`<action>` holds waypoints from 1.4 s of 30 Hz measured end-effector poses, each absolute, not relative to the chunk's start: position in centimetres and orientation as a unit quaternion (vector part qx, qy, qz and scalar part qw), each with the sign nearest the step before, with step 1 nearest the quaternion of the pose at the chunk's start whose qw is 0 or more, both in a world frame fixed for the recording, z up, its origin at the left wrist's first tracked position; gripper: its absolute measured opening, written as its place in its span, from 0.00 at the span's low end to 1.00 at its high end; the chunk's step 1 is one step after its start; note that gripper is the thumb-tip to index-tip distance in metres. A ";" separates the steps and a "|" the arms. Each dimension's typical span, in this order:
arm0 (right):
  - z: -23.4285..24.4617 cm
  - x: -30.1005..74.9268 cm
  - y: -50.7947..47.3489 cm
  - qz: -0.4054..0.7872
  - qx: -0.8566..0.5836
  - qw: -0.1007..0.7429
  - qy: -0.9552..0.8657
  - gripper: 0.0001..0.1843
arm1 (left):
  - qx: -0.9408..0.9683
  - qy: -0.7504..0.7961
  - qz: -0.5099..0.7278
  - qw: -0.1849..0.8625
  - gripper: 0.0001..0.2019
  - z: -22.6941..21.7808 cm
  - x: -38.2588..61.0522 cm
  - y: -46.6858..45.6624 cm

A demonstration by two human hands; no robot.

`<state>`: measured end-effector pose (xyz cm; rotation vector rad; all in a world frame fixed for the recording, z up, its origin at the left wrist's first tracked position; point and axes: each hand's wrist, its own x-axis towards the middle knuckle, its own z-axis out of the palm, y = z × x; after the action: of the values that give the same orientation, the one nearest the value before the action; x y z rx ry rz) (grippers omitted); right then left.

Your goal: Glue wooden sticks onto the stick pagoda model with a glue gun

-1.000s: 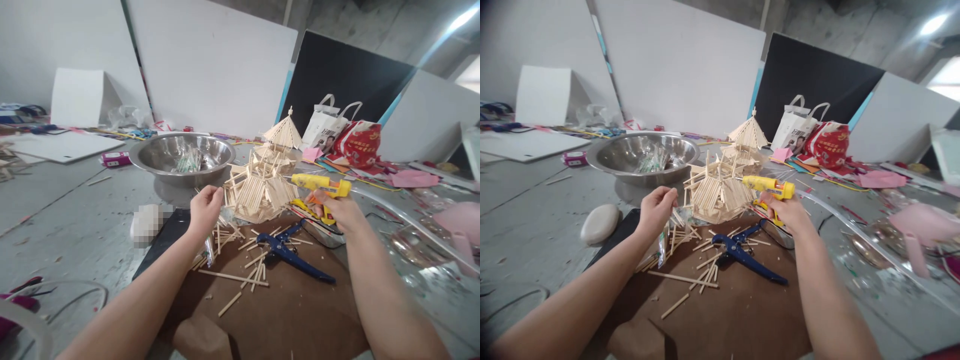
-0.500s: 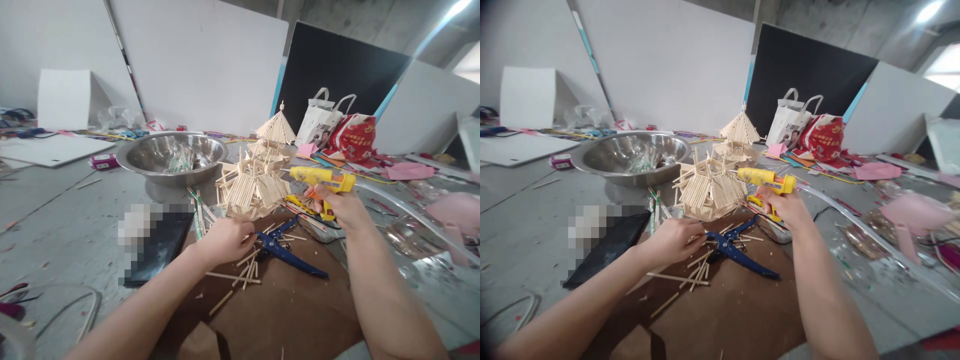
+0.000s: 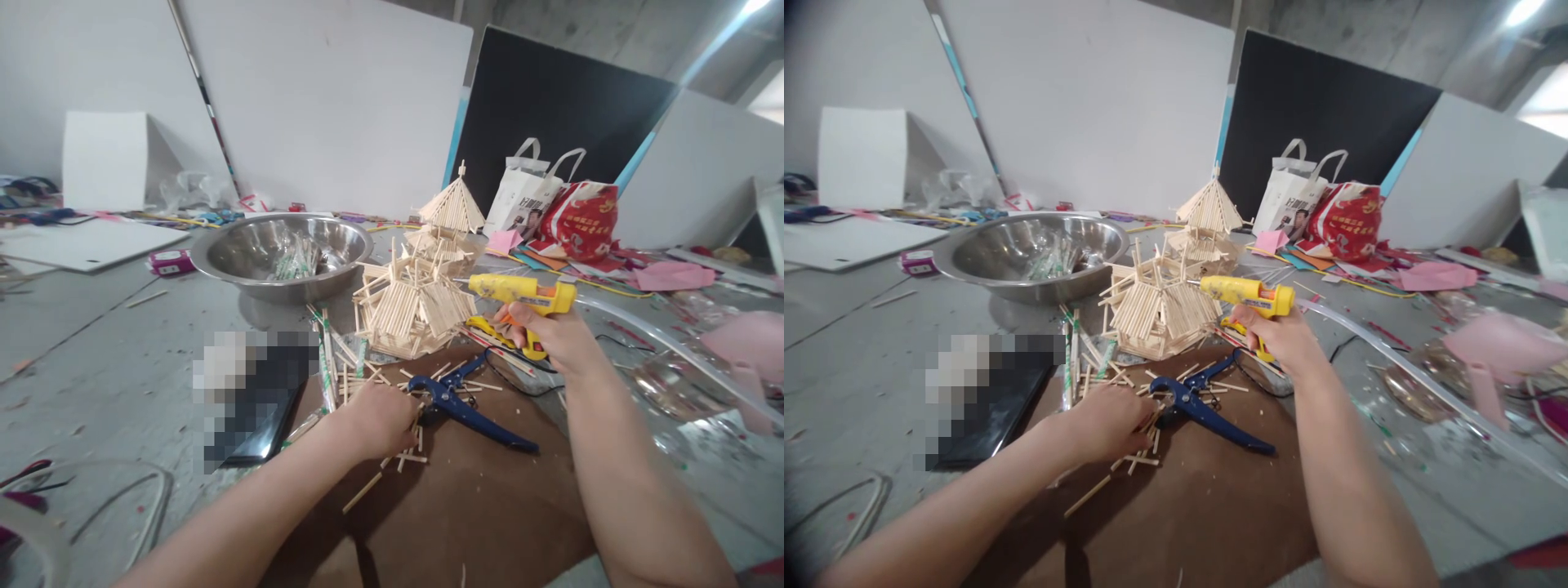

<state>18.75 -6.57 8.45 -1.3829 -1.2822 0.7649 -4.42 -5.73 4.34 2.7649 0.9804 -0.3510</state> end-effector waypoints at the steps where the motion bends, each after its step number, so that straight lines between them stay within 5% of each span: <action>1: 8.5 18.7 -6.6 0.318 -0.582 0.523 -0.536 0.16 | 0.932 0.327 -0.121 0.095 0.12 4.3 -4.4 -5.7; 17: 8.2 18.7 -6.5 0.308 -0.602 0.491 -0.550 0.18 | 0.922 0.321 -0.165 0.143 0.09 4.8 -5.2 -4.9; 35: 8.3 18.4 -6.7 0.325 -0.575 0.517 -0.545 0.19 | 0.733 0.389 0.142 0.540 0.13 5.6 -9.4 0.2; 42: 8.0 18.4 -6.6 0.317 -0.583 0.512 -0.545 0.19 | 0.671 0.398 0.234 0.580 0.09 6.5 -10.7 0.7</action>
<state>18.36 -6.62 8.01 -1.4030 -1.3120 0.7625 -10.65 0.66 6.55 1.5693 0.9311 0.5469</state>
